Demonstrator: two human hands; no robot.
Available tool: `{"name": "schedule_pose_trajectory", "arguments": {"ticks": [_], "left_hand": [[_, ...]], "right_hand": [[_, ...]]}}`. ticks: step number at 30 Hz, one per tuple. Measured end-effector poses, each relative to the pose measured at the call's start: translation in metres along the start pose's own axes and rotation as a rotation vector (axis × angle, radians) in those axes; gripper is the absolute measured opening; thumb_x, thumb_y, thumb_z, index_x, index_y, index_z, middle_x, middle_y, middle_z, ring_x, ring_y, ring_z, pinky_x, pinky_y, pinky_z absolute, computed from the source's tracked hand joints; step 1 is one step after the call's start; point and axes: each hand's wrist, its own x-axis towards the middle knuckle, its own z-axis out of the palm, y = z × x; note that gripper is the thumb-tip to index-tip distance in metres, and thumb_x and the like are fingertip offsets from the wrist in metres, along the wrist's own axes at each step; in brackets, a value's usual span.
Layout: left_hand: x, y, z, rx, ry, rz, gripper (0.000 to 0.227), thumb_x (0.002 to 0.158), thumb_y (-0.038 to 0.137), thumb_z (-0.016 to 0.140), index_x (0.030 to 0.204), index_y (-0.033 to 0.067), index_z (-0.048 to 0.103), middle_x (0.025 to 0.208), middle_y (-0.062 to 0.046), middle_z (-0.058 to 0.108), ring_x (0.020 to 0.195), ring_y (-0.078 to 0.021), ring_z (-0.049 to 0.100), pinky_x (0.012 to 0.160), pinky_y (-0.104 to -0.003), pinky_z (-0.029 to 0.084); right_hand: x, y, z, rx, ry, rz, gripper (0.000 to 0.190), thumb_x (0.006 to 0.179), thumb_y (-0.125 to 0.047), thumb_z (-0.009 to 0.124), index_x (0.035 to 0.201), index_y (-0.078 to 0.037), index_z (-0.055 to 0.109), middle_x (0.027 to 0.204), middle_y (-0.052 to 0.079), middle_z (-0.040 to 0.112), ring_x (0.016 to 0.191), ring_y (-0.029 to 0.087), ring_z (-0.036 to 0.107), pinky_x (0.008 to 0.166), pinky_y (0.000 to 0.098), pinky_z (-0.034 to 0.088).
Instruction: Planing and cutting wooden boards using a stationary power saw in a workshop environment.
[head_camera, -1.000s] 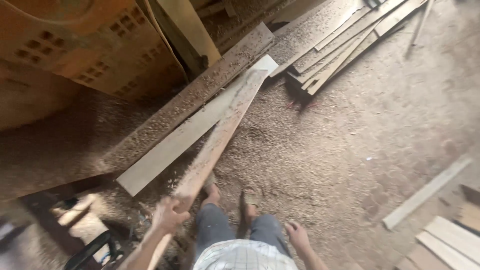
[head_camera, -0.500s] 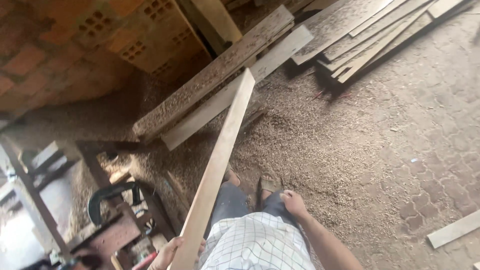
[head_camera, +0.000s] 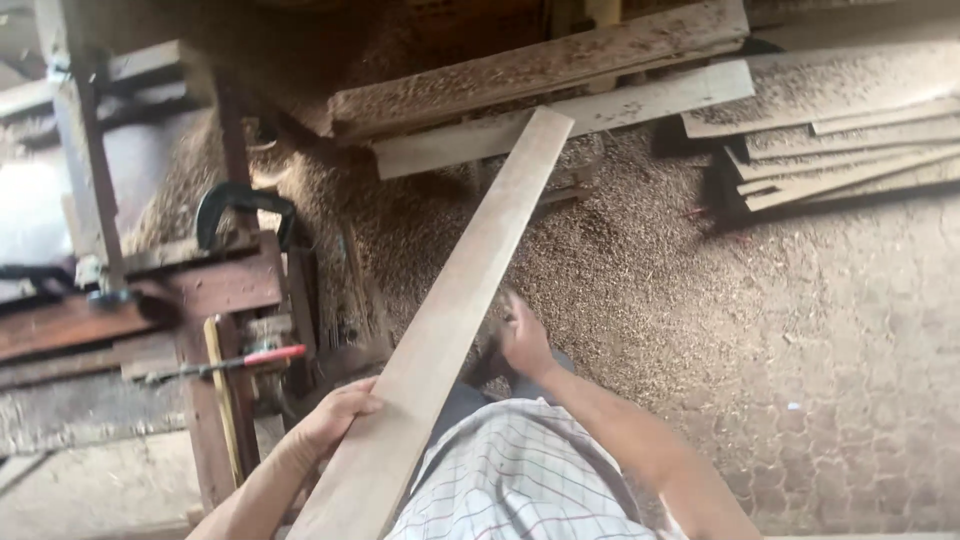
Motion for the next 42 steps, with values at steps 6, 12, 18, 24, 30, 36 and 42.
{"name": "schedule_pose_trajectory", "arguments": {"ticks": [6,12,18,24,30,36,42], "left_hand": [[-0.048,-0.057,0.043,-0.023,-0.037,-0.008,0.062,0.076,0.006,0.061,0.137,-0.0037,0.057,0.108,-0.014,0.075,0.088,-0.0199,0.072,0.083,-0.038,0.058],[-0.116,-0.228,-0.010,-0.132,-0.027,0.067,0.064,0.071,0.000,0.060,0.135,-0.0053,0.064,0.106,-0.007,0.074,0.088,-0.0122,0.065,0.083,-0.028,0.054],[-0.172,-0.349,0.000,-0.227,0.020,0.202,0.063,0.070,0.003,0.061,0.132,-0.0034,0.067,0.106,-0.005,0.075,0.092,-0.0115,0.065,0.089,-0.027,0.052],[-0.165,-0.427,0.014,-0.130,0.355,0.451,0.060,0.087,0.042,0.066,0.131,0.0006,0.068,0.124,-0.009,0.069,0.116,-0.0156,0.064,0.104,-0.034,0.049],[-0.201,-0.370,0.021,-0.524,0.483,0.897,0.080,0.085,0.062,0.067,0.136,0.0009,0.058,0.132,-0.013,0.068,0.119,-0.0218,0.063,0.101,-0.039,0.051],[-0.161,-0.429,-0.010,-0.559,1.158,0.554,0.074,0.092,0.066,0.059,0.111,-0.0049,0.071,0.094,-0.016,0.070,0.081,-0.0276,0.068,0.070,-0.043,0.059],[-0.045,-0.505,-0.022,-0.633,1.411,0.161,0.089,0.097,0.074,0.054,0.093,-0.0136,0.067,0.082,-0.018,0.065,0.079,-0.0296,0.063,0.070,-0.047,0.053]], "right_hand": [[0.075,0.082,0.055,1.059,0.009,0.677,0.066,0.106,-0.047,0.053,0.145,0.006,0.054,0.127,0.024,0.065,0.110,0.033,0.061,0.108,0.0524,0.041],[-0.028,-0.043,0.085,1.119,-0.081,0.645,0.061,0.103,-0.048,0.041,0.137,0.000,0.056,0.122,0.018,0.069,0.112,0.032,0.066,0.102,0.0439,0.052],[-0.093,-0.109,0.154,1.379,-0.679,0.576,0.040,0.114,-0.035,0.047,0.141,-0.007,0.058,0.110,0.012,0.070,0.100,0.026,0.069,0.099,0.0479,0.056],[-0.188,-0.199,0.190,0.601,-0.572,0.909,0.060,0.096,-0.060,0.029,0.105,-0.010,0.062,0.085,0.016,0.070,0.082,0.029,0.070,0.069,0.0470,0.062],[-0.301,-0.064,0.251,0.243,-1.309,0.514,0.027,0.095,-0.017,0.058,0.102,0.006,0.071,0.099,0.014,0.074,0.093,0.029,0.070,0.082,0.0489,0.059],[-0.285,-0.146,0.248,-0.639,-1.950,-0.450,0.032,0.107,-0.033,0.063,0.119,-0.004,0.069,0.114,0.020,0.073,0.107,0.034,0.069,0.097,0.0438,0.054],[-0.153,-0.263,0.268,-0.570,-1.222,-0.435,0.023,0.091,-0.027,0.068,0.105,-0.011,0.078,0.104,0.006,0.076,0.098,0.021,0.071,0.090,0.0356,0.055]]}}
